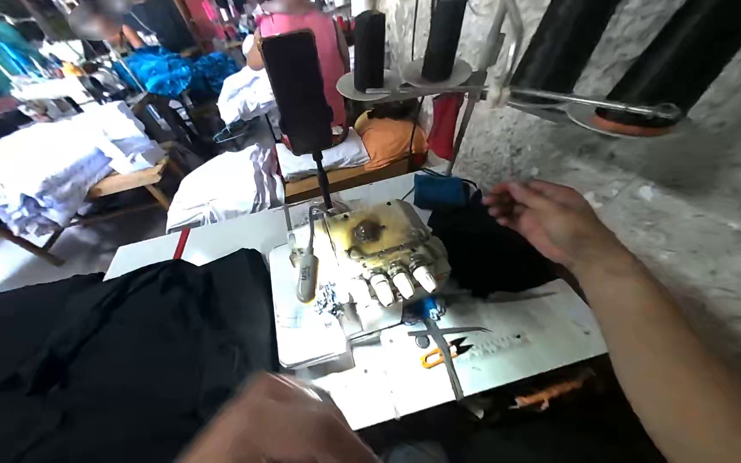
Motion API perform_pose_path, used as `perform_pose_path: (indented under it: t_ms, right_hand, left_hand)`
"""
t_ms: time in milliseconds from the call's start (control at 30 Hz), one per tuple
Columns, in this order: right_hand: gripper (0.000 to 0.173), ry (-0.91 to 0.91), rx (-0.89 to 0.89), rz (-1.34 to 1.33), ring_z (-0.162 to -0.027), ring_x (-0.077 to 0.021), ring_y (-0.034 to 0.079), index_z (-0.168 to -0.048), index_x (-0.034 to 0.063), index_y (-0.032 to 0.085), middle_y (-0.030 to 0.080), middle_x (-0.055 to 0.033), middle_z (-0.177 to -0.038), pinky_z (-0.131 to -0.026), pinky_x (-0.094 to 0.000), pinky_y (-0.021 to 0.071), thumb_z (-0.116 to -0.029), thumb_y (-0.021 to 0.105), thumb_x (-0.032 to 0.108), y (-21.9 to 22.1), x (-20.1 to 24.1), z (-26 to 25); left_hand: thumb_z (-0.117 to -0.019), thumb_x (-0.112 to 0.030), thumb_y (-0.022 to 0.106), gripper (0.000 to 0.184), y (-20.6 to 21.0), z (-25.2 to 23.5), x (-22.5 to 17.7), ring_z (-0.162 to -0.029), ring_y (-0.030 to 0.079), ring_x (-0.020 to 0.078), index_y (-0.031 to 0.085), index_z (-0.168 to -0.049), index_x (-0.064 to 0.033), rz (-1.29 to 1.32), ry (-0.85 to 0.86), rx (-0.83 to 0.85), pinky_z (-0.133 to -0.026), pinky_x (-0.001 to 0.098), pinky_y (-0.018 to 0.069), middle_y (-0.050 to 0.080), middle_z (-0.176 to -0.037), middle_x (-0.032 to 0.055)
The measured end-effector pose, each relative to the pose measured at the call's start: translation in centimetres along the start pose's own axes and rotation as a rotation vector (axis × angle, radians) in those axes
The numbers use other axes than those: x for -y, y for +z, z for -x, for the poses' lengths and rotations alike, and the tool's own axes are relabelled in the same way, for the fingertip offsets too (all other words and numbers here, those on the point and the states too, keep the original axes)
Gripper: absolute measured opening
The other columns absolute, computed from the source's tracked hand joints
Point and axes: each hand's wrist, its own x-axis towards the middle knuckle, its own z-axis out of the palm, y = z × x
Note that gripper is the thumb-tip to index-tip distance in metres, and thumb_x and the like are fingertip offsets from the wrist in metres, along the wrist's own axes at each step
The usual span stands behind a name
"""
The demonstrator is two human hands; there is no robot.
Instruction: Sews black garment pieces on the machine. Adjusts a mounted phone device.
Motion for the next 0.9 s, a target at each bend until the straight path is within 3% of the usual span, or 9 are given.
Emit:
perform_pose_path:
  t_ms: [100,167,300,367,433,567,667,800,900]
  right_hand:
    - [0.027,-0.008,0.180,-0.111,-0.087,-0.0067,0.069,-0.118,0.0106,0.066,0.072,0.0037,-0.101,-0.081,-0.0261,0.0590,-0.1112,0.043,0.023,5.3,-0.2,-6.9]
    - [0.029,0.003,0.314,-0.101,-0.089,-0.0082,0.069,-0.121,0.0078,0.064,0.072,0.0018,-0.103,-0.083,-0.0272,0.0590,-0.1115,0.042,0.024,8.9,0.2,-11.0]
    - [0.056,0.020,0.451,0.170,-0.083,-0.0083,0.067,-0.117,0.0104,0.069,0.073,0.0011,-0.102,-0.073,-0.0278,0.0550,-0.1100,0.033,0.052,14.9,2.1,-16.9]
    - [0.074,0.018,0.437,0.294,-0.074,-0.0095,0.067,-0.111,0.0125,0.073,0.077,-0.0007,-0.099,-0.061,-0.0269,0.0496,-0.1055,0.023,0.067,17.1,3.6,-18.7]
    - [0.085,0.060,0.529,0.322,-0.076,-0.0110,0.067,-0.110,0.0148,0.072,0.077,-0.0011,-0.099,-0.060,-0.0281,0.0488,-0.0998,0.014,0.076,18.1,4.4,-20.1]
    - [0.094,0.167,0.677,0.236,-0.065,-0.0101,0.063,-0.103,0.0175,0.072,0.076,-0.0005,-0.089,-0.052,-0.0244,0.0455,-0.0924,0.007,0.085,19.3,5.0,-21.0]
    - [0.090,0.186,0.693,0.223,-0.064,-0.0095,0.063,-0.100,0.0181,0.072,0.076,0.0002,-0.087,-0.051,-0.0230,0.0445,-0.0932,0.011,0.085,19.3,5.1,-21.3]
    - [0.084,0.177,0.724,0.199,-0.065,-0.0085,0.064,-0.100,0.0179,0.071,0.075,0.0005,-0.086,-0.053,-0.0219,0.0468,-0.0966,0.015,0.081,19.3,4.7,-21.2]
    - [0.084,0.202,0.765,0.175,-0.063,-0.0081,0.062,-0.103,0.0166,0.068,0.074,-0.0012,-0.086,-0.050,-0.0201,0.0431,-0.0975,0.012,0.079,19.2,4.7,-21.3]
  left_hand:
    - [-0.1029,-0.031,0.063,0.017,-9.2,-3.2,-0.5,-0.081,0.073,0.0103,0.074,-0.106,-0.0179,-0.417,0.024,-0.497,-0.076,0.0307,0.0638,0.075,-0.094,-0.0041]
    - [-0.1039,-0.022,0.060,0.020,-13.0,-7.3,1.6,-0.087,0.072,0.0094,0.070,-0.113,-0.0075,-0.627,-0.083,-0.596,-0.081,0.0310,0.0624,0.073,-0.100,0.0004]
    - [-0.1090,-0.025,0.050,0.039,-18.0,-14.2,8.0,-0.109,0.069,0.0200,0.059,-0.141,-0.0042,-0.702,-0.271,-0.530,-0.093,0.0411,0.0575,0.067,-0.129,0.0146]
    - [-0.1098,-0.025,0.048,0.046,-19.7,-17.0,9.7,-0.116,0.068,0.0224,0.049,-0.151,-0.0052,-0.660,-0.280,-0.485,-0.096,0.0435,0.0576,0.061,-0.140,0.0155]
    - [-0.1091,-0.026,0.050,0.050,-20.7,-18.6,10.7,-0.113,0.069,0.0217,0.044,-0.155,-0.0064,-0.570,-0.277,-0.458,-0.093,0.0433,0.0586,0.060,-0.143,0.0131]
    - [-0.1052,-0.021,0.058,0.048,-21.3,-19.3,11.3,-0.106,0.071,0.0152,0.052,-0.152,-0.0124,-0.574,-0.271,-0.402,-0.089,0.0375,0.0607,0.065,-0.139,0.0058]
    - [-0.1003,-0.013,0.064,0.046,-21.1,-19.4,10.9,-0.095,0.073,0.0116,0.060,-0.146,-0.0199,-0.664,-0.292,-0.399,-0.083,0.0356,0.0616,0.068,-0.136,0.0002]
    - [-0.0970,-0.006,0.066,0.048,-20.8,-19.3,10.9,-0.089,0.074,0.0110,0.062,-0.143,-0.0205,-0.647,-0.272,-0.394,-0.082,0.0344,0.0625,0.070,-0.132,0.0006]
    - [-0.0983,-0.007,0.065,0.046,-20.7,-19.2,11.0,-0.094,0.074,0.0081,0.064,-0.142,-0.0193,-0.628,-0.237,-0.398,-0.086,0.0305,0.0614,0.072,-0.129,0.0004]
